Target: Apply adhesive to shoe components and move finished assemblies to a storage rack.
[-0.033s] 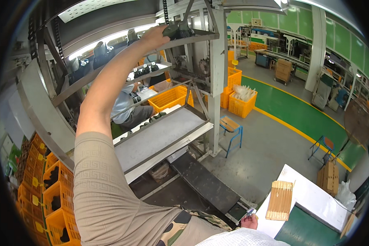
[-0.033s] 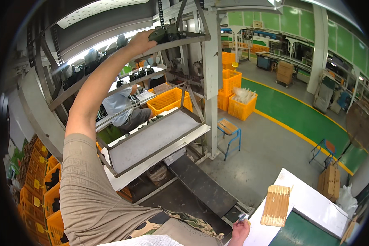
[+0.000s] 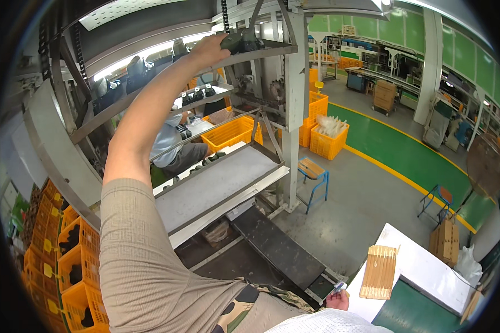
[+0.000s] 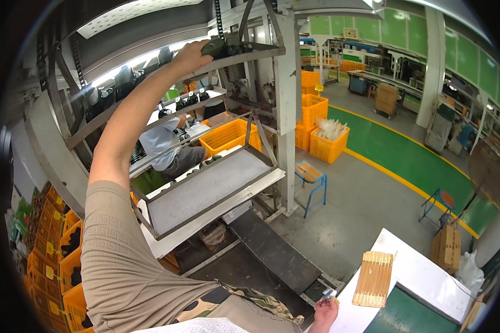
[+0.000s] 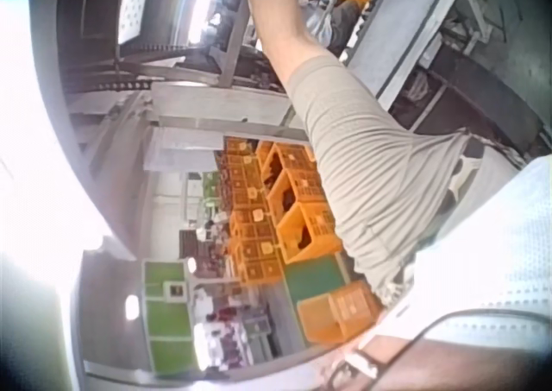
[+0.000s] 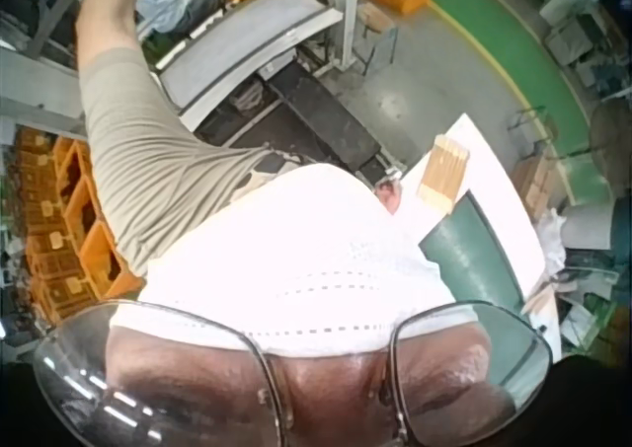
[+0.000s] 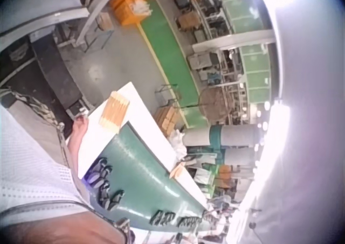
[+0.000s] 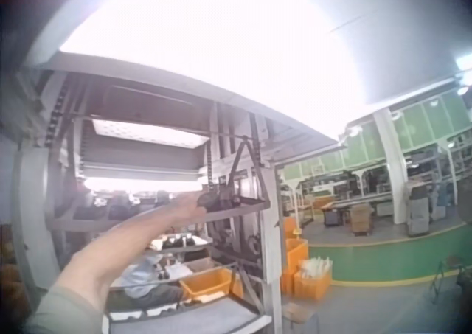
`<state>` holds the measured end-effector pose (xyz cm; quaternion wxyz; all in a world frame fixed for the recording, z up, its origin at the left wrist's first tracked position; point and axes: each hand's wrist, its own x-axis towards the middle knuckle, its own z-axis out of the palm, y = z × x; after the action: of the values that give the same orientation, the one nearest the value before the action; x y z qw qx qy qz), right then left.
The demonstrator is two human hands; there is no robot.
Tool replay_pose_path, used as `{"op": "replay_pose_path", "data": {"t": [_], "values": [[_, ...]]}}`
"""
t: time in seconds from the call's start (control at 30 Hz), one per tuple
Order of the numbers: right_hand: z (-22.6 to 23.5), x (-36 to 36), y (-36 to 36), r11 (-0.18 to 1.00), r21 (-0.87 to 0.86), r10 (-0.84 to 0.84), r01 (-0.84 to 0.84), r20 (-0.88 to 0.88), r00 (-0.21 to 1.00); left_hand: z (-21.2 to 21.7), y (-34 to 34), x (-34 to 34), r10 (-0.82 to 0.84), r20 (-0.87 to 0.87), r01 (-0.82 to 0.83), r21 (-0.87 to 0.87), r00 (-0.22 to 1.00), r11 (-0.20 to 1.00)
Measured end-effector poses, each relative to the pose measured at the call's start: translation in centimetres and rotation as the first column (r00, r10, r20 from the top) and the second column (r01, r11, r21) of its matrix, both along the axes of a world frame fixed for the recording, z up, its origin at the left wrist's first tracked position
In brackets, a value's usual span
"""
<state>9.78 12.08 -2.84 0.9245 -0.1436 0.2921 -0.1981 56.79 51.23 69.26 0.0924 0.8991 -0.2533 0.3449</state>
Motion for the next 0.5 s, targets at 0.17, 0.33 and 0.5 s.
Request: {"op": "replay_pose_path", "data": {"t": [0.17,0.33,0.5], "values": [[0.7,1.7,-0.9,0.999,-0.019,0.031,-0.031,-0.006,1.000,0.6,0.9,1.0,0.090,0.028,-0.088,-0.072,0.996,0.994],[0.7,2.1,-1.0,0.992,-0.035,0.125,-0.124,0.018,0.992,2.3,2.5,3.7,0.100,-0.159,-0.141,-0.268,0.982,0.953],[1.7,1.3,-0.3,0.989,-0.037,0.149,-0.145,0.174,0.973,1.9,4.2,6.1,-0.563,-0.330,-0.133,-0.923,0.758,0.362]]}}
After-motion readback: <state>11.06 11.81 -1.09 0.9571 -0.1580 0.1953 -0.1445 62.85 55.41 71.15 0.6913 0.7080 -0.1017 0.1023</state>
